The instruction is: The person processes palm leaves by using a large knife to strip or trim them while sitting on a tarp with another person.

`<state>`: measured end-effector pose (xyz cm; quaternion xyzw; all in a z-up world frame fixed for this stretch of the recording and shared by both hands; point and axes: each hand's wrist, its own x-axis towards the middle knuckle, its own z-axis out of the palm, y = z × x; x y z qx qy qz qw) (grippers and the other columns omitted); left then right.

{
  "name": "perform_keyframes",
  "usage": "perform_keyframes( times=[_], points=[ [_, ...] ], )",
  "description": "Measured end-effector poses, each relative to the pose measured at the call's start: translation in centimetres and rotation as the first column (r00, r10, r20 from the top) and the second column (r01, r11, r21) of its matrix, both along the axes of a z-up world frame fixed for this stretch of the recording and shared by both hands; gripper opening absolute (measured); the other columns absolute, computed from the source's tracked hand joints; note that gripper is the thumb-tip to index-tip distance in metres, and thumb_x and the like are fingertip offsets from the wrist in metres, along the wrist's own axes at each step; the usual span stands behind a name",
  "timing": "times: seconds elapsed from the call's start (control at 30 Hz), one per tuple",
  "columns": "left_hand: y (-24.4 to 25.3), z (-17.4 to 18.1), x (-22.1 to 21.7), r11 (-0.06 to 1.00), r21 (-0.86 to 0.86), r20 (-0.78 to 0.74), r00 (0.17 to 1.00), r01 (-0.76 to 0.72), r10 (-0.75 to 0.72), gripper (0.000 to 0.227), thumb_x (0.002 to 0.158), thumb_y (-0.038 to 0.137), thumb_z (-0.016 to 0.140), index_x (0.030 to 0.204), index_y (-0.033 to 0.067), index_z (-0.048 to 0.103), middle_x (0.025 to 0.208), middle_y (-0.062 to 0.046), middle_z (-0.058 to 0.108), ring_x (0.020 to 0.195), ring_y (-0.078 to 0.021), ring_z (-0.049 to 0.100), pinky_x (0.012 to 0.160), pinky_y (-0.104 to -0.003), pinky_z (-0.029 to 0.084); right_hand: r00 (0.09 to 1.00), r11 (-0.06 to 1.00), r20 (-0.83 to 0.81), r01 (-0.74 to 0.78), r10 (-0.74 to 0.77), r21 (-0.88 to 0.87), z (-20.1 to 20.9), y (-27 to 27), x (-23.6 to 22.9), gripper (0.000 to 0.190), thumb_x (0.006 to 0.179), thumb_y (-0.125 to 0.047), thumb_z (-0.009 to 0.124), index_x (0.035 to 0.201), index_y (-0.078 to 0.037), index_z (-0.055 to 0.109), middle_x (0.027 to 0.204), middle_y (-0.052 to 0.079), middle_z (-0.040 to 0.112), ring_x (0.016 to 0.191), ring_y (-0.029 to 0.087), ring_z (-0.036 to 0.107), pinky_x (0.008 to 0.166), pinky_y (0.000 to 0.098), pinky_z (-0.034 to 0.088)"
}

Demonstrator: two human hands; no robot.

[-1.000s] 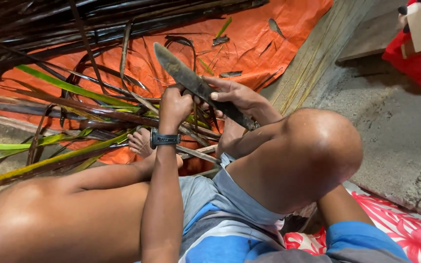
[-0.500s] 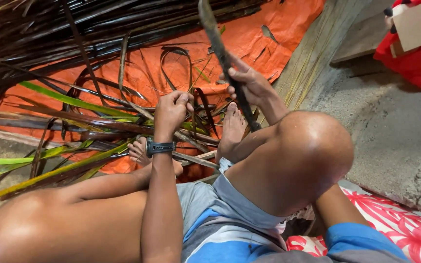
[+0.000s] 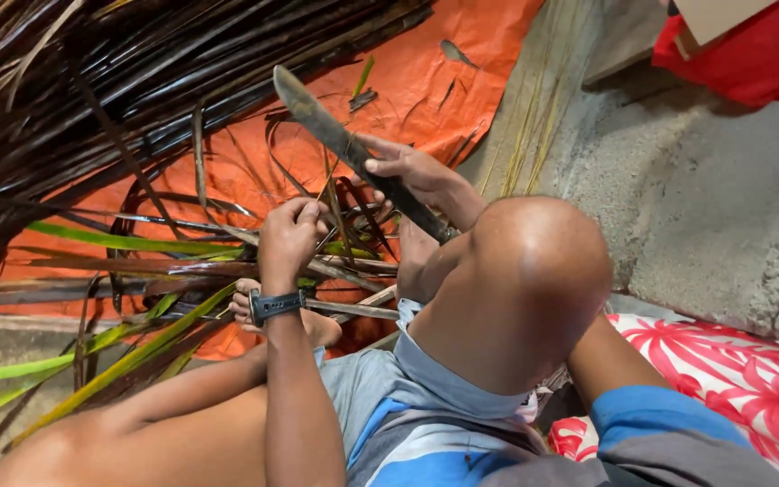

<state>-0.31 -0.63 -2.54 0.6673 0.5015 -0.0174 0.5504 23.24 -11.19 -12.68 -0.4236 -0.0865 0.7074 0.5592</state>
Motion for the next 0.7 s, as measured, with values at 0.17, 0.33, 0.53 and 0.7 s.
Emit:
perform_keyframes(
  times=[0.17,0.33,0.53,0.7],
  points=[
    [0.2,-0.3,-0.2,0.995,0.07,-0.279,0.959,0.073,-0.05,0.026,0.102,0.036,0.053,0.104,0.0323,0.079,0.089,-0.003,0.077,0.106,-0.0364,0.069,0.095,-0.048,0.051,0.994,0.993,0.054,0.097,-0.093,-0.07,-2.5,-0.3,0.9,0.062,0.101,-0.01,0.062,0.156,-0.031,0.041,0.114,0.027,0.073,0.07,0.034,0.077,0.049,0.0426,0.065],
    [-0.2,-4.4,-1.3,0.933,0.328,-0.339,0.94,0.146,-0.028,0.028,0.101,0.02,0.054,0.111,0.0303,0.078,0.102,-0.01,0.074,0.104,-0.0394,0.068,0.098,-0.056,0.045,0.993,0.974,0.078,0.102,-0.087,-0.202,-4.5,-0.3,-2.1,0.061,0.101,-0.011,0.061,0.154,-0.033,0.043,0.115,0.029,0.071,0.07,0.037,0.077,0.049,0.0425,0.065],
    [-1.1,-2.1,-0.6,0.884,0.397,-0.426,0.903,0.248,-0.062,0.037,0.093,0.009,0.056,0.11,0.0349,0.077,0.114,-0.005,0.06,0.119,-0.035,0.049,0.097,-0.067,0.04,0.995,0.955,0.095,0.051,-0.024,-0.293,-7.9,0.5,-4.4,0.053,0.103,-0.012,0.057,0.153,-0.026,0.047,0.135,0.037,0.055,0.079,0.043,0.077,0.055,0.0469,0.067],
    [-1.8,-6.1,-0.6,0.847,0.397,-0.512,0.851,0.353,-0.115,0.039,0.093,0.015,0.05,0.106,0.0438,0.074,0.108,-0.003,0.058,0.119,-0.0325,0.043,0.097,-0.077,0.026,0.882,0.954,0.466,0.086,0.061,-0.288,-9.7,0.5,-4.8,0.048,0.099,-0.023,0.067,0.147,-0.029,0.06,0.161,0.025,0.036,0.15,0.047,0.028,0.119,0.0606,0.026]
  ],
)
